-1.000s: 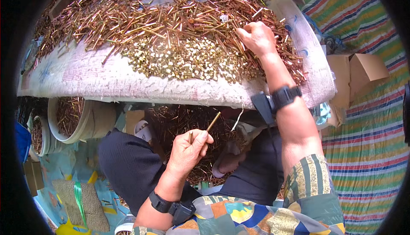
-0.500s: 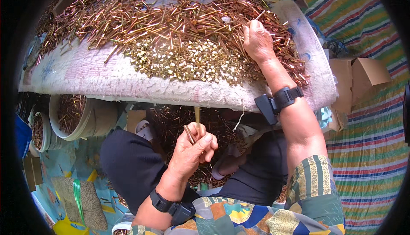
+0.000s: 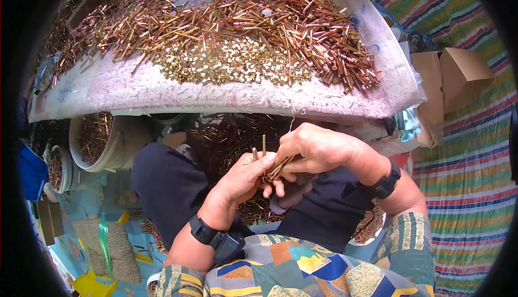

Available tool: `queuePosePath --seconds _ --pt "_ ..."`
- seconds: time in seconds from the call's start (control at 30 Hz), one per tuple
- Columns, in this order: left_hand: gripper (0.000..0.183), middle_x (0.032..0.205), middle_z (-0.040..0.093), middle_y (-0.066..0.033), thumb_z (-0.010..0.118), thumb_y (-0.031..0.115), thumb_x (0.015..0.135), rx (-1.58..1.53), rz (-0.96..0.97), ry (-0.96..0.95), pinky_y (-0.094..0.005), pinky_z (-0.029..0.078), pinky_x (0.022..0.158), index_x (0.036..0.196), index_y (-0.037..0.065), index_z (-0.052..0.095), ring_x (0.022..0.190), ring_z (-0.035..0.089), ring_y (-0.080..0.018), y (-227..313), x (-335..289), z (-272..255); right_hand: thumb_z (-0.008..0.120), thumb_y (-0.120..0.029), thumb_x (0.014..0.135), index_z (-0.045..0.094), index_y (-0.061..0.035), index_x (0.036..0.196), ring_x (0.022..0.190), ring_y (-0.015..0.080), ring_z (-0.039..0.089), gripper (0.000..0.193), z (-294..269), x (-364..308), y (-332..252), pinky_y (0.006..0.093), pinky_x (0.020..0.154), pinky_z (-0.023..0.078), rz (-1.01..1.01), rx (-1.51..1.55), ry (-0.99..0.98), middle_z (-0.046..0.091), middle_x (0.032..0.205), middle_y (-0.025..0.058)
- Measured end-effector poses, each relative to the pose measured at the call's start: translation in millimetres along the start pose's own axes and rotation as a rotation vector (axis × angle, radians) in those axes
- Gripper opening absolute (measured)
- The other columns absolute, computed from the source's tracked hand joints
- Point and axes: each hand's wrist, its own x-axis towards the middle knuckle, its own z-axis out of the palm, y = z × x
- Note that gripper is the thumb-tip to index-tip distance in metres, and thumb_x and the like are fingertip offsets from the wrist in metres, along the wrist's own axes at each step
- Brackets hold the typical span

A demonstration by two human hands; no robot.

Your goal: Bundling and organizing small copper and brass metal components into sets.

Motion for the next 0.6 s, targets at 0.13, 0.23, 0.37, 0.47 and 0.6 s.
queuePosePath --seconds 0.13,0.23,0.37,0.47,0.6 --pt "0.029 0.075 0.058 -0.0105 0.052 0.027 0.087 -0.145 -0.1 -0.027 -0.0199 0.037 0.038 0.097 -0.001 0.053 0.052 0.053 -0.0141 14.4 -21.6 17.5 0.066 -0.013 0.074 0.054 -0.002 0.079 0.06 0.0202 0.061 0.017 0.2 -8.1 -19.8 0.0283 0.055 0.047 0.001 0.096 0.252 0.062 0.068 0.0099" --pt "0.018 0.072 0.047 -0.0021 0.054 0.019 0.086 -0.143 -0.13 -0.006 -0.0178 0.029 0.041 0.095 0.003 0.052 0.057 0.04 -0.0075 37.0 -31.1 35.6 0.069 -0.019 0.072 0.058 -0.0017 0.084 0.061 0.0132 0.059 0.024 -7.2 -15.0 -17.0 0.0268 0.055 0.047 0.029 0.243 0.341 0.062 0.067 0.0084" --pt "0.016 0.065 0.04 0.0023 0.053 0.022 0.087 -0.014 0.004 0.151 -0.0173 0.026 0.038 0.084 0.007 0.05 0.051 0.036 -0.0061 79.2 -21.4 45.7 0.066 -0.024 0.074 0.065 -0.002 0.076 0.057 0.0151 0.058 0.022 -47.6 -10.3 36.7 0.0279 0.054 0.046 0.07 -0.182 0.938 0.06 0.059 0.0098" --pt "0.028 0.055 0.038 0.0012 0.051 0.03 0.088 0.142 0.197 0.305 -0.0197 0.025 0.035 0.067 0.011 0.045 0.041 0.034 -0.0074 96.6 -0.6 17.2 0.064 -0.034 0.073 0.067 -0.0043 0.074 0.064 0.0259 0.062 0.03 -59.1 19.0 72.9 0.0346 0.06 0.049 0.419 -0.266 1.034 0.063 0.07 0.0151" --pt "0.034 0.056 0.045 -0.0013 0.05 0.033 0.087 0.106 0.243 0.34 -0.0205 0.028 0.039 0.063 0.011 0.044 0.044 0.041 -0.01 95.3 24.4 -28.7 0.059 -0.035 0.071 0.068 -0.0087 0.074 0.072 0.032 0.062 0.028 -60.5 55.9 97.2 0.0406 0.07 0.049 0.728 -0.435 0.973 0.063 0.072 0.0163"
